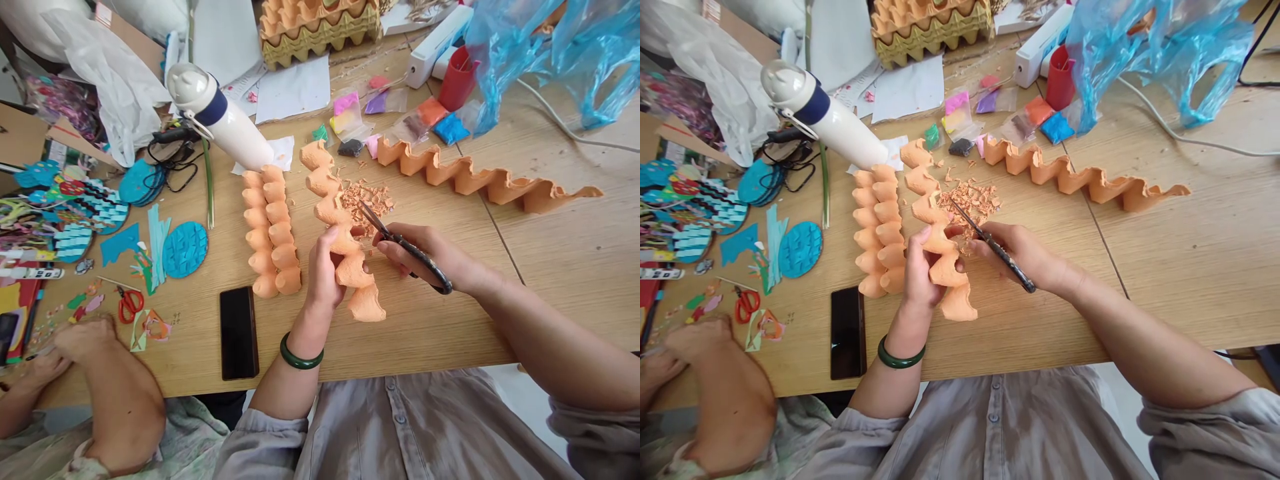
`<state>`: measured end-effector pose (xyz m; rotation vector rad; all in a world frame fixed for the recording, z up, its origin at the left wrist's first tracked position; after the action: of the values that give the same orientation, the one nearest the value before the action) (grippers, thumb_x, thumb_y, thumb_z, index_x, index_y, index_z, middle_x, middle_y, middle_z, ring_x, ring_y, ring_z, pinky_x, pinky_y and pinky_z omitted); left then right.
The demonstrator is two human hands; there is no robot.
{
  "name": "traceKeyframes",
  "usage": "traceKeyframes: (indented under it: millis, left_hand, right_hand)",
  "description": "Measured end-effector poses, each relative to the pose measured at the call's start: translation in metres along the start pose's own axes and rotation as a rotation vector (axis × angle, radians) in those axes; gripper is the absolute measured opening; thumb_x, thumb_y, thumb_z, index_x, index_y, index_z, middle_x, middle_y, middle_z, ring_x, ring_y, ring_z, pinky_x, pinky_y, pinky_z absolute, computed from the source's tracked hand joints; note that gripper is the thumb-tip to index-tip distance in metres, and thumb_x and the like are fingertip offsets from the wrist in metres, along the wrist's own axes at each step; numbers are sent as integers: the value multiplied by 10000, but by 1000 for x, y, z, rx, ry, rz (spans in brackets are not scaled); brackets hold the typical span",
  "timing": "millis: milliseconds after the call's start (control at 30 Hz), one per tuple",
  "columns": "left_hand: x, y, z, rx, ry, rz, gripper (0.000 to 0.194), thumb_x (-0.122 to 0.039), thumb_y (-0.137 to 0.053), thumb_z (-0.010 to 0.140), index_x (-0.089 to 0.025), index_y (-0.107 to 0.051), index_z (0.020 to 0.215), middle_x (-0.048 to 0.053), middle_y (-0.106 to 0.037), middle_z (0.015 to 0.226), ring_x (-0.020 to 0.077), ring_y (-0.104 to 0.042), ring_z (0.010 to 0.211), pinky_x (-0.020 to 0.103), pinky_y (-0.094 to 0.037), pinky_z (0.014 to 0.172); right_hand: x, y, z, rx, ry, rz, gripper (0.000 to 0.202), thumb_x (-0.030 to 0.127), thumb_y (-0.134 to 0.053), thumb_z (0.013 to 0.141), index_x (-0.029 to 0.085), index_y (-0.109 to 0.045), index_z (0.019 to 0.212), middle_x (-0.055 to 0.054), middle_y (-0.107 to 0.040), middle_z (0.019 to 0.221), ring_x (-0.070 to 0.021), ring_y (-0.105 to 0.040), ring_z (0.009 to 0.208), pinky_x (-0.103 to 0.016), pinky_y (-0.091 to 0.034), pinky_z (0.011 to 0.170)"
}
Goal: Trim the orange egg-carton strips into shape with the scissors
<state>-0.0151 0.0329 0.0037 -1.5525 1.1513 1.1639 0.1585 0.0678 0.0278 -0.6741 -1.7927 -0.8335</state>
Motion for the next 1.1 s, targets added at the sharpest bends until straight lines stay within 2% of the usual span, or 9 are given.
traceKeyframes:
  millis: [100,200,333,433,567,667,800,967,1100]
  left_hand:
    - [1,-3,-1,20,142,-168,474,-640,-501,941,-227,-721,1017,98,-763,895,232,-721,725,354,-580,540]
    - [2,-3,-1,11,198,-230,422,-609,-544,915,-222,-710,946,90,-766,912,190,-665,641,326,-549,501]
    - [3,-2,1,4,164,-282,308,-499,-596,898,-216,-701,958,64,-754,946,209,-719,824,349,-615,731]
    - [1,-2,-1,27,91,-292,273,-449,-625,905,-212,-715,1006,64,-749,1019,234,-717,1021,367,-586,928]
    - [-4,-3,-4,40,-42,-267,268,-405,-648,927,-239,-740,1116,64,-752,1124,243,-690,1104,353,-554,968]
    - [-6,-2,-5,15,-160,-235,254,-385,-668,932,-275,-743,1148,51,-747,1199,260,-671,1196,366,-531,1035]
    - [-7,1,-6,-51,-258,-137,323,-464,-715,917,-314,-721,1203,41,-732,1282,293,-639,1287,425,-500,1127]
    - [-7,-1,-9,-46,-293,-107,353,-455,-737,917,-332,-703,1246,18,-716,1345,268,-625,1330,401,-480,1169]
    - [-5,-4,-10,-36,-279,-91,392,-468,-764,912,-340,-682,1274,27,-741,1292,253,-677,1248,396,-516,1119]
  right_hand:
    - [-2,1,1,-67,38,-81,338,533,-640,942,195,-622,943,28,-540,673,-121,-485,571,-260,-362,540]
    - [-1,2,2,-102,57,-100,327,502,-631,934,181,-651,988,20,-548,689,-128,-464,609,-267,-347,570]
    - [1,4,1,-126,54,-115,331,490,-617,930,169,-662,999,16,-551,684,-131,-444,619,-274,-342,590]
    - [-1,4,2,-147,80,-159,312,467,-608,932,168,-666,1003,18,-554,682,-125,-433,612,-272,-335,586]
    - [-5,6,2,-181,123,-212,301,466,-632,932,173,-676,985,32,-511,660,-113,-411,584,-265,-328,552]
    - [-5,5,1,-85,76,-122,380,561,-637,949,184,-650,908,40,-476,629,-108,-438,529,-258,-331,486]
    - [2,0,-6,80,-22,93,516,705,-621,941,200,-589,842,52,-469,599,-101,-474,434,-257,-390,408]
    - [13,-4,-12,204,-5,252,608,766,-544,963,199,-519,744,34,-508,578,-83,-486,401,-243,-407,394]
    - [15,-6,-13,219,-49,347,603,767,-554,957,180,-564,819,43,-511,571,-79,-465,367,-236,-388,365]
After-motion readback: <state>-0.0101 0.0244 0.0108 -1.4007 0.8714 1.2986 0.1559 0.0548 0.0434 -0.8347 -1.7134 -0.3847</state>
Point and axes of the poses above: each hand's wrist, its own z-axis towards the middle knuckle, its own y-axis out of the back of the hand, x = y × z, the point moved 3 cm from there along z, towards the middle knuckle
